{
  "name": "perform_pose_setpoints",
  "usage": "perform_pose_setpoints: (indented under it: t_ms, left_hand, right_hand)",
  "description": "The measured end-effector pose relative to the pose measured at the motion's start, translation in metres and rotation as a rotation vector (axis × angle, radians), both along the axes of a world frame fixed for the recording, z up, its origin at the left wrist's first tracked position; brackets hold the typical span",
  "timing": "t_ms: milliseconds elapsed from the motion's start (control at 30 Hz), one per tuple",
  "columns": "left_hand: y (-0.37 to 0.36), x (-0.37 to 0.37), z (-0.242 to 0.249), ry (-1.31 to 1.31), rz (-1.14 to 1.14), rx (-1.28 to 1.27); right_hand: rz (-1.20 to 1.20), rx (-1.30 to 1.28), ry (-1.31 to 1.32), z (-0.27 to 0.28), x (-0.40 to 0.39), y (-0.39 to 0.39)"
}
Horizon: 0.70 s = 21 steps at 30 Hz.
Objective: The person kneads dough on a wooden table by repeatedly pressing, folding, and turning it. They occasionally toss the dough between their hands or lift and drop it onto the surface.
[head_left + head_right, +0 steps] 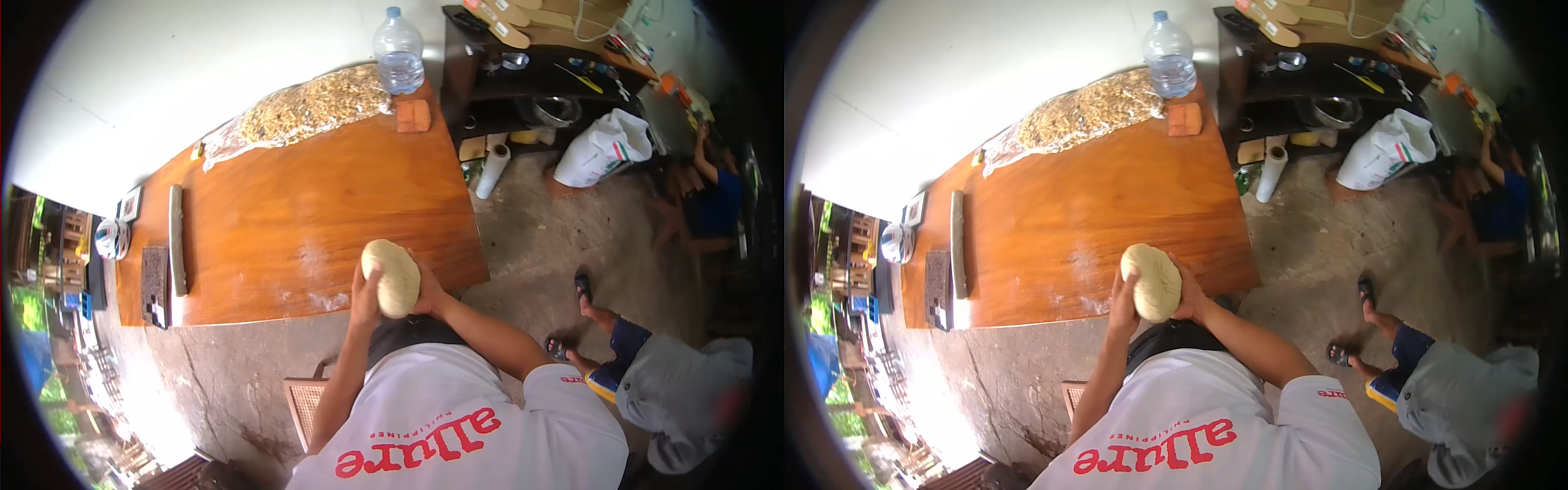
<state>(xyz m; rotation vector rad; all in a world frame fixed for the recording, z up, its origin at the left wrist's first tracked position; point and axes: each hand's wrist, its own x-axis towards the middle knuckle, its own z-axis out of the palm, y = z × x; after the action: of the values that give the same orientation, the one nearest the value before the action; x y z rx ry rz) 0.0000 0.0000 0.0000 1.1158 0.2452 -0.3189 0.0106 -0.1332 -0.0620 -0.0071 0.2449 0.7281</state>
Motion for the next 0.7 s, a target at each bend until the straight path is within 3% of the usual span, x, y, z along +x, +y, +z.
perform_pose_setpoints:
  t_ms: [33,67,100,167,200,233,300,333,500,600,700]
  left_hand:
    - [0.000,-0.007,-0.003,-0.078,0.013,0.167]
    - [0.005,-0.015,-0.015,-0.188,0.056,0.491]
    - [-0.020,-0.007,-0.017,-0.150,0.083,0.432]
    - [0.004,-0.007,0.023,-0.166,-0.110,1.218]
    - [0.025,-0.012,0.025,-0.123,-0.128,1.039]
    - [0.031,-0.021,0.018,-0.089,-0.124,1.038]
    - [0.039,-0.034,0.003,-0.056,0.008,0.289]
    - [0.048,-0.037,0.015,-0.059,-0.011,0.207]
    - [0.102,-0.047,-0.007,0.056,0.095,0.189]
    - [0.139,-0.035,-0.023,0.143,0.200,0.221]
    - [0.168,-0.020,-0.021,0.121,0.160,0.214]
  right_hand:
    - [0.009,-0.034,-0.004,-0.003,-0.003,0.003]
    - [0.021,-0.068,-0.002,-0.006,-0.011,0.005]
    - [0.051,-0.131,0.027,-0.015,0.000,-0.030]
    - [0.128,-0.031,0.008,-0.018,0.008,-0.023]
    - [0.166,-0.073,-0.001,-0.004,0.006,-0.019]
    - [0.186,-0.071,0.025,-0.006,0.005,-0.019]
    - [0.015,-0.351,-0.022,-0.007,0.009,-0.023]
    - [0.023,-0.356,-0.019,-0.001,0.016,-0.025]
    - [-0.391,-0.405,-0.215,0.052,0.073,-0.056]
    - [-0.685,-0.721,-0.393,0.149,0.098,-0.069]
    - [-0.816,-0.831,-0.461,0.223,0.104,-0.070]
